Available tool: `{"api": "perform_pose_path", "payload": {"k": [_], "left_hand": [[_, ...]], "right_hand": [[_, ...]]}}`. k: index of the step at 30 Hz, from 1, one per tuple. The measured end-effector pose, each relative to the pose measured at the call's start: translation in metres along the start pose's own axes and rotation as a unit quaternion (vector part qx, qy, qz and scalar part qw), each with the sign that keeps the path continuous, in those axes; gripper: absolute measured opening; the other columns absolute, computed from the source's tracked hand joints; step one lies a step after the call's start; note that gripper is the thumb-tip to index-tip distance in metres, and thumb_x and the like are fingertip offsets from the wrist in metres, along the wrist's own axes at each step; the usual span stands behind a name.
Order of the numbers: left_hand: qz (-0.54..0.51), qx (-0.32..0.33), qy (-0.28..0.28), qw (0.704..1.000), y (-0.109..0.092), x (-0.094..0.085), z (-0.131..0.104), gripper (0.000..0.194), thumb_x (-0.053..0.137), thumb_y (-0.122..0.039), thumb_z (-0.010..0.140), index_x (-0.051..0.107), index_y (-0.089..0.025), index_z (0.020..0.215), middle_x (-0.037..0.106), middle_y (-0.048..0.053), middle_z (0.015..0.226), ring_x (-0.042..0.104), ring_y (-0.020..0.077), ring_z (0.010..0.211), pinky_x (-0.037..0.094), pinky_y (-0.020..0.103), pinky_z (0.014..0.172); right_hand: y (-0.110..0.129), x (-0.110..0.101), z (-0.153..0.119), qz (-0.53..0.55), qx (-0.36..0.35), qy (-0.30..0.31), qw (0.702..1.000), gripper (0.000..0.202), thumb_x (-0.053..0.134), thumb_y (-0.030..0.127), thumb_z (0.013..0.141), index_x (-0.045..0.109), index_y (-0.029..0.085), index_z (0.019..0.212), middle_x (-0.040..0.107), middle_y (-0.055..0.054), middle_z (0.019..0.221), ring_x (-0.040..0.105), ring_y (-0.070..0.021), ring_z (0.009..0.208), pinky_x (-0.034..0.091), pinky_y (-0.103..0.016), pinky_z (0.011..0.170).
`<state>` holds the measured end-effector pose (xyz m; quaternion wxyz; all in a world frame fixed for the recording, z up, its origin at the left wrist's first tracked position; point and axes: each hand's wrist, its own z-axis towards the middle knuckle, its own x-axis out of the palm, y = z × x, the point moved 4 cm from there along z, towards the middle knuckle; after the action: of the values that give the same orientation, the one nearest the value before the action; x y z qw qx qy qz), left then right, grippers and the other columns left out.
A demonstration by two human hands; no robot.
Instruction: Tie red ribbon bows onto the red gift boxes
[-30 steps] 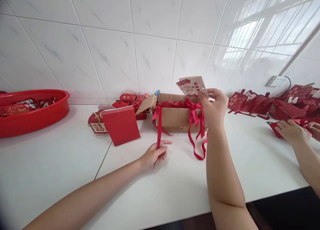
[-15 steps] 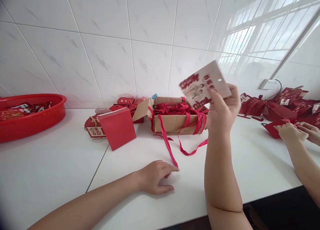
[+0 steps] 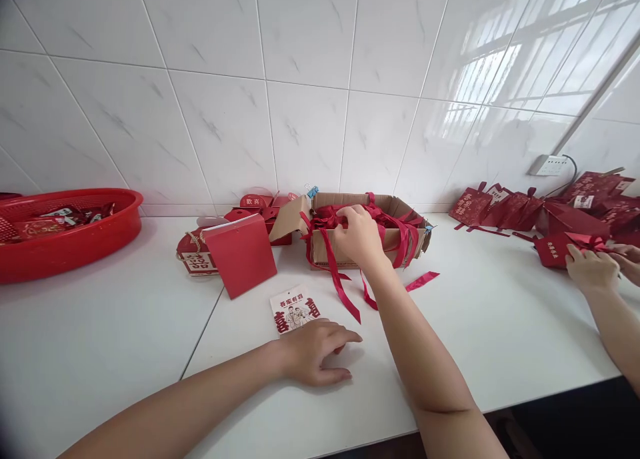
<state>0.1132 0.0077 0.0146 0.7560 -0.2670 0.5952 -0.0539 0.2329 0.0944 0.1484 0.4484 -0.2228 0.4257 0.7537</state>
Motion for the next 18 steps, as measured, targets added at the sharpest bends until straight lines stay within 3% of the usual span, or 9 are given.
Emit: {"api": "perform_pose_path", "payload": {"k": [2,4,6,9,11,13,18], "left_hand": [[-0.008,-0.018,0.005,1.000,0.002,0.001,-0.001,0.056,0.056,-0.043,0.081,0.044,-0.021,0.131,0.065,0.005,0.088,0.060,0.0215,0.080,0.046,0.034,0.080],[-0.034,-0.036,-0.013,0.999,0.004,0.003,-0.002,0.066,0.055,-0.039,0.082,0.029,-0.022,0.140,0.064,0.006,0.097,0.059,0.0213,0.083,0.046,0.034,0.076],[-0.076,-0.041,-0.079,0.993,0.007,0.002,-0.002,0.081,0.056,-0.034,0.082,0.007,-0.024,0.146,0.059,0.009,0.111,0.058,0.0209,0.089,0.047,0.032,0.072],[-0.138,-0.063,-0.229,0.961,0.015,-0.001,-0.003,0.095,0.055,-0.024,0.082,-0.016,-0.029,0.144,0.050,0.012,0.126,0.055,0.0187,0.094,0.047,0.029,0.067],[-0.169,-0.108,-0.304,0.931,0.021,-0.004,-0.004,0.094,0.052,-0.020,0.084,-0.020,-0.033,0.143,0.048,0.011,0.130,0.054,0.0162,0.091,0.046,0.027,0.065],[-0.194,-0.153,-0.339,0.908,0.025,-0.007,-0.004,0.092,0.049,-0.018,0.085,-0.021,-0.035,0.143,0.047,0.011,0.133,0.055,0.0137,0.086,0.045,0.027,0.066],[-0.202,-0.170,-0.340,0.903,0.027,-0.012,-0.004,0.090,0.049,-0.017,0.085,-0.016,-0.035,0.144,0.052,0.010,0.131,0.057,0.0120,0.083,0.045,0.027,0.069]], "right_hand": [[0.000,0.001,0.000,-0.076,-0.037,0.040,0.996,0.039,0.048,0.019,0.082,0.055,0.015,0.120,0.054,-0.014,0.129,0.048,-0.0280,0.121,0.032,-0.048,0.102],[-0.003,0.003,-0.002,-0.138,-0.041,0.136,0.980,0.043,0.050,0.025,0.082,0.054,0.015,0.124,0.057,-0.014,0.127,0.049,-0.0313,0.119,0.029,-0.051,0.102],[-0.008,0.001,-0.005,-0.171,-0.025,0.224,0.959,0.042,0.052,0.022,0.080,0.059,0.018,0.121,0.063,-0.012,0.117,0.055,-0.0310,0.110,0.038,-0.045,0.093],[-0.012,-0.009,-0.010,-0.163,-0.009,0.288,0.944,0.047,0.049,0.008,0.075,0.063,0.023,0.118,0.069,-0.007,0.107,0.062,-0.0252,0.095,0.045,-0.032,0.073],[-0.014,-0.017,-0.013,-0.131,-0.014,0.321,0.938,0.048,0.047,0.004,0.072,0.068,0.026,0.110,0.071,-0.003,0.099,0.064,-0.0209,0.083,0.045,-0.028,0.066],[-0.015,-0.022,-0.016,-0.095,-0.026,0.356,0.929,0.042,0.048,0.004,0.070,0.074,0.028,0.093,0.073,0.000,0.087,0.063,-0.0184,0.071,0.045,-0.028,0.061],[-0.023,-0.025,-0.023,-0.022,-0.006,0.410,0.912,0.031,0.057,0.008,0.068,0.076,0.031,0.074,0.071,0.003,0.073,0.063,-0.0183,0.067,0.048,-0.028,0.059]]}}
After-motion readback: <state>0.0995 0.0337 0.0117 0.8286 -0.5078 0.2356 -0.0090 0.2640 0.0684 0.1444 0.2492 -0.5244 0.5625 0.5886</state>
